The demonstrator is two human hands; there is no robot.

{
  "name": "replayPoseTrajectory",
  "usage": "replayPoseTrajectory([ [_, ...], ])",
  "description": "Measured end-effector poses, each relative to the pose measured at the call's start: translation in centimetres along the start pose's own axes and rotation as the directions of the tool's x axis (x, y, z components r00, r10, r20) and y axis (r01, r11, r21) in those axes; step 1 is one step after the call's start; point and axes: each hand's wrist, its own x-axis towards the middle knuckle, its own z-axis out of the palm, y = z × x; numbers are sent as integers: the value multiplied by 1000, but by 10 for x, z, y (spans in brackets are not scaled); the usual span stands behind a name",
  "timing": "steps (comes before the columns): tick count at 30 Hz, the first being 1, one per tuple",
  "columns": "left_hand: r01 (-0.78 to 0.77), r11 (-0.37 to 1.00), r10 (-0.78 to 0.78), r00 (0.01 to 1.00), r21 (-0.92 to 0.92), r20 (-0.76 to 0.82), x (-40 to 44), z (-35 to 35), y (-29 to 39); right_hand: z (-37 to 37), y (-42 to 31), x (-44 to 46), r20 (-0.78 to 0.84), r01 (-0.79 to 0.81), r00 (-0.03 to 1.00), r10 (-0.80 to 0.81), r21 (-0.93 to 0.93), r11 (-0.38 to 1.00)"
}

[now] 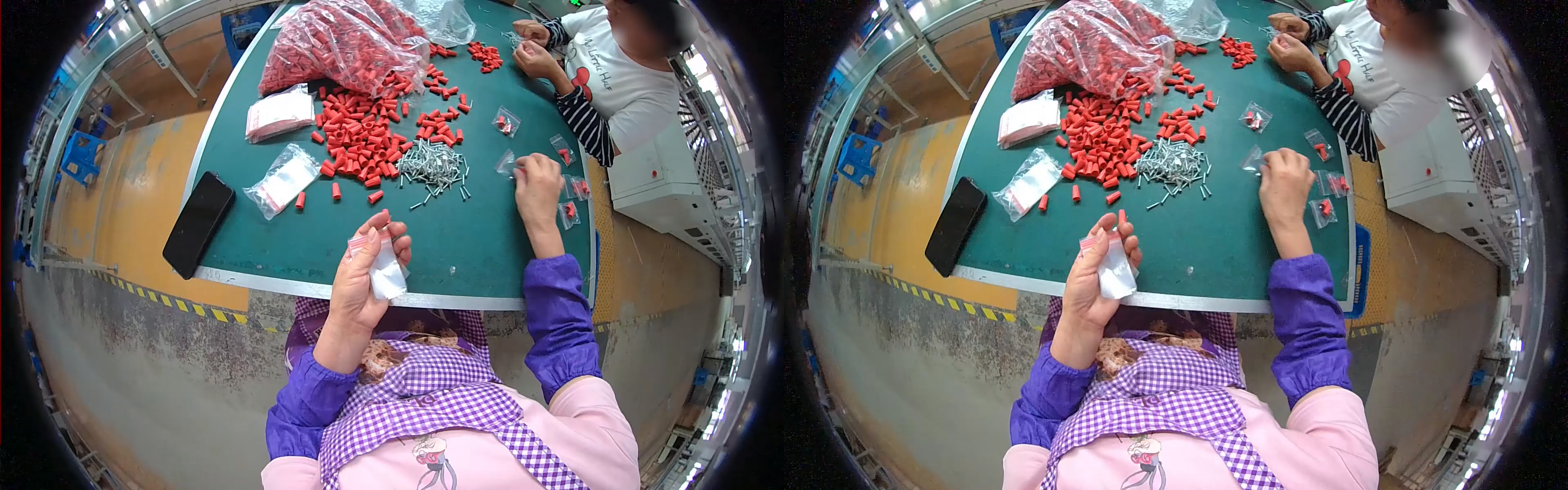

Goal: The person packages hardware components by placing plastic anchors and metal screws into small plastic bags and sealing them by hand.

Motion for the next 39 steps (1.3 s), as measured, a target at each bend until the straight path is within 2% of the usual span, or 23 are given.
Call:
replayPoseTrajectory([
  [1, -19, 1000, 20, 1000, 12, -20, 0, 0, 1, -3, -6, -3, 6, 5, 1000, -5, 9, 1000],
  [3, -27, 1000, 27, 999, 10, -28, 1, -1, 1, -22, -24, -8, -97, 45, 995, -17, 296, 954],
  [4, -33, 999, 34, 999, 21, -37, 2, 1, 0, -38, -44, -15, 147, -121, 988, 52, 510, 852],
  [5, -36, 999, 38, 998, 33, -44, 4, 3, -2, -52, -69, -23, 390, -321, 919, 61, 646, 693],
  [7, -37, 999, 38, 999, 38, -22, 6, 3, -4, -60, -108, -39, 635, -571, 764, -113, 748, 338],
  [9, -76, 997, 76, 997, -2, 19, 6, 2, -7, -58, -132, -51, 706, -670, 678, -204, 708, 225],
  [11, -81, 997, 81, 996, 9, 28, 3, 3, -5, -47, -150, -63, 628, -618, 752, -200, 777, 119],
  [13, -45, 999, 46, 998, -19, 44, 0, 6, -3, -46, -153, -65, 645, -636, 741, -186, 763, 113],
  [15, -44, 998, 45, 999, -38, 31, -1, 7, -2, -50, -155, -63, 637, -616, 768, -64, 762, 199],
  [16, -28, 997, 29, 1000, -70, 11, -2, 12, -1, -44, -153, -65, 578, -558, 815, -49, 804, 202],
  [19, -17, 996, 15, 1000, -92, -26, -4, 17, -1, -43, -145, -62, 494, -469, 868, -39, 845, 256],
  [21, -22, 996, 19, 999, -81, -40, -4, 17, -1, -43, -139, -62, 501, -488, 865, -12, 848, 207],
  [23, 0, 997, 8, 994, 79, -106, -6, 11, 0, -48, -133, -59, 523, -512, 853, 3, 834, 207],
  [25, 24, 992, -14, 997, 127, -77, -8, 2, 0, -51, -130, -60, 541, -524, 840, -42, 829, 196],
  [27, 54, 984, -47, 998, 171, -44, -9, 1, -2, -54, -129, -64, 594, -585, 799, -94, 803, 111],
  [29, 86, 879, 24, 974, 468, -224, -11, 9, -3, -50, -123, -71, 600, -580, 780, -179, 800, 157],
  [30, 85, 927, 9, 969, 366, -248, -13, 17, -3, -52, -123, -72, 610, -593, 779, -143, 792, 146],
  [31, 89, 926, 3, 970, 366, -243, -13, 20, -3, -54, -124, -71, 619, -605, 778, -109, 785, 135],
  [32, 83, 957, -25, 978, 276, -209, -14, 22, -2, -55, -124, -71, 618, -604, 780, -102, 785, 138],
  [34, 70, 984, -41, 984, 164, -172, -15, 28, -4, -56, -122, -70, 661, -660, 748, -55, 750, 37],
  [35, 74, 984, -45, 984, 164, -170, -14, 24, -6, -55, -121, -72, 661, -660, 749, -50, 751, 38],
  [37, 19, 866, 95, 975, 500, -202, -12, 17, -10, -51, -117, -74, 617, -600, 780, -107, 785, 155],
  [39, 0, 899, 100, 974, 439, -203, -11, 16, -11, -48, -108, -62, 600, -584, 794, -98, 798, 150],
])
